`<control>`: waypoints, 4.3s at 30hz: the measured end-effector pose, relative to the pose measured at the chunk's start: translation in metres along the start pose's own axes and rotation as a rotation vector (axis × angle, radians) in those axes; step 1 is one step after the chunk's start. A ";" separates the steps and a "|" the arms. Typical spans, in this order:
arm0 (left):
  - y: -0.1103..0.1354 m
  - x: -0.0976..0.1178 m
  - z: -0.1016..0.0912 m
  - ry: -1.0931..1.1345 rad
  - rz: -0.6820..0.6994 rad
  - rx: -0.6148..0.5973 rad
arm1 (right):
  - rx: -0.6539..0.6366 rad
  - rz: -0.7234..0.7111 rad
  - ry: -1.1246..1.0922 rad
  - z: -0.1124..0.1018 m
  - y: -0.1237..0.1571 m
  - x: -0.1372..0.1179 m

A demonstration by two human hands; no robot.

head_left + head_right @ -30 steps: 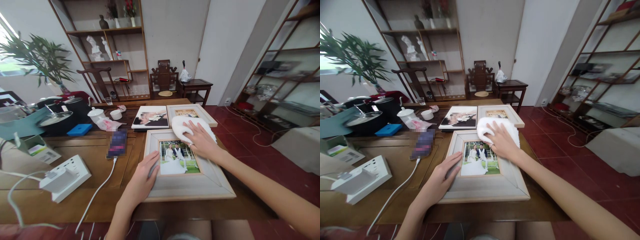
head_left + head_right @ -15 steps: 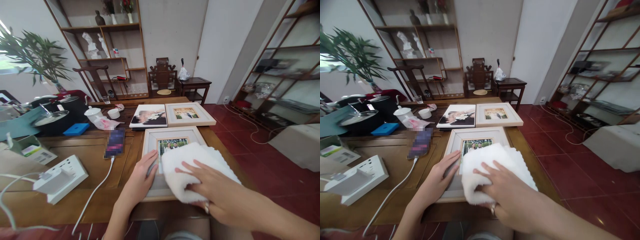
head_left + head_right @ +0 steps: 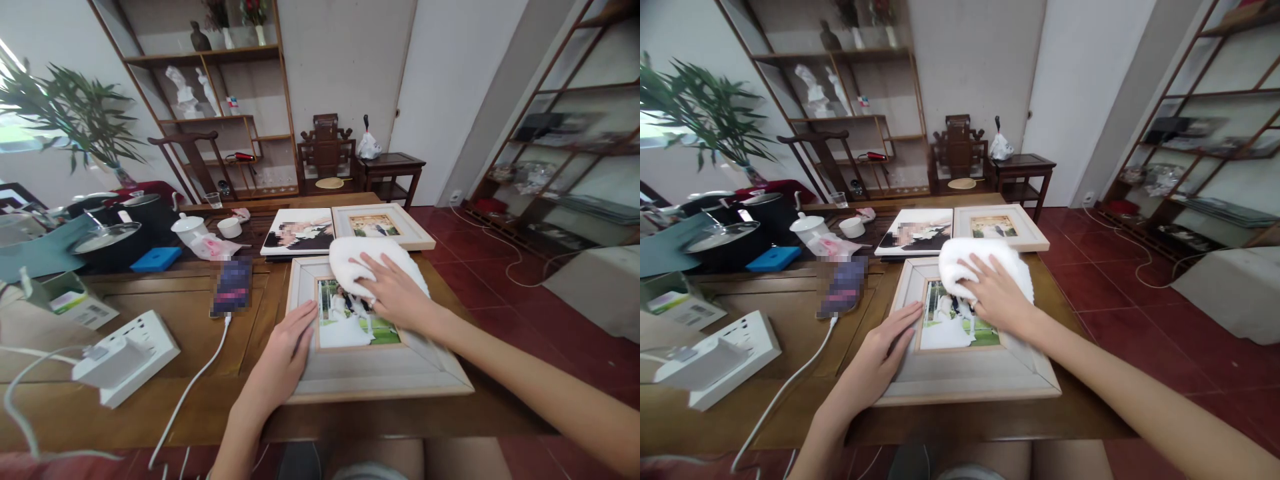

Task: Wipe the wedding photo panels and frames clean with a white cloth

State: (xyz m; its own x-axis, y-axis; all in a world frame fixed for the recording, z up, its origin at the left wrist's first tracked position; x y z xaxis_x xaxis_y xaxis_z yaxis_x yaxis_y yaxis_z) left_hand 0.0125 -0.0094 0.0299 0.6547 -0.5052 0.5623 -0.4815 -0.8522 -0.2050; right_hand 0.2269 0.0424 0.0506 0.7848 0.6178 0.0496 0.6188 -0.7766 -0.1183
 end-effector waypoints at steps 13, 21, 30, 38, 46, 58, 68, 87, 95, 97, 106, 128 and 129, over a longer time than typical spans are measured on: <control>0.000 -0.002 0.001 0.013 -0.017 -0.004 | -0.286 -0.050 -0.237 -0.017 0.044 -0.048; 0.000 -0.004 0.003 0.003 -0.011 0.005 | -0.469 -0.120 -0.384 -0.049 0.079 -0.091; 0.002 -0.003 0.002 0.018 -0.019 -0.003 | -0.104 -0.018 -0.131 0.001 0.024 -0.026; 0.001 -0.002 0.002 0.044 -0.012 0.011 | -0.094 0.044 0.021 0.006 -0.030 0.011; 0.001 -0.004 0.003 0.031 -0.030 0.003 | -0.334 -0.150 -0.200 -0.027 0.036 -0.047; 0.000 -0.003 0.003 0.014 -0.031 -0.013 | -0.312 -0.081 -0.321 -0.025 0.063 -0.076; 0.003 -0.007 0.004 0.025 -0.007 0.001 | -0.055 0.061 0.000 0.000 -0.024 0.006; 0.000 -0.004 0.003 0.006 -0.017 -0.010 | -0.516 -0.148 -0.419 -0.046 0.076 -0.092; 0.001 -0.004 0.003 0.040 -0.017 -0.012 | -0.181 0.048 -0.222 -0.007 0.022 -0.036; 0.002 -0.003 0.002 0.058 -0.034 -0.001 | -0.165 0.086 -0.184 -0.007 -0.001 -0.025; 0.005 -0.002 -0.002 0.134 -0.069 0.111 | -0.295 -0.035 -0.179 -0.012 -0.053 -0.062; 0.002 -0.003 0.003 0.009 -0.083 -0.044 | -0.480 -0.027 -0.218 -0.036 0.090 -0.037; 0.002 -0.003 0.003 0.003 -0.080 -0.050 | -0.485 -0.007 -0.262 -0.037 0.093 -0.027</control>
State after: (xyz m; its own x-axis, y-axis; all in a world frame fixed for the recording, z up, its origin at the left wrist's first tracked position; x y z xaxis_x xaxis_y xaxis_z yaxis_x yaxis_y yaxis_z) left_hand 0.0118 -0.0099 0.0257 0.6906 -0.4356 0.5773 -0.4565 -0.8817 -0.1192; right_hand 0.2646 -0.0508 0.0752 0.7842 0.5848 -0.2073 0.6174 -0.7023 0.3545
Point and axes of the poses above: each hand's wrist, its own y-axis away from the middle knuckle, its own z-axis out of the palm, x = y × z, the point moved 3 cm from there along -y, towards the middle knuckle, and after that the axes turned 8 degrees about -x, right-handed, at the moved point
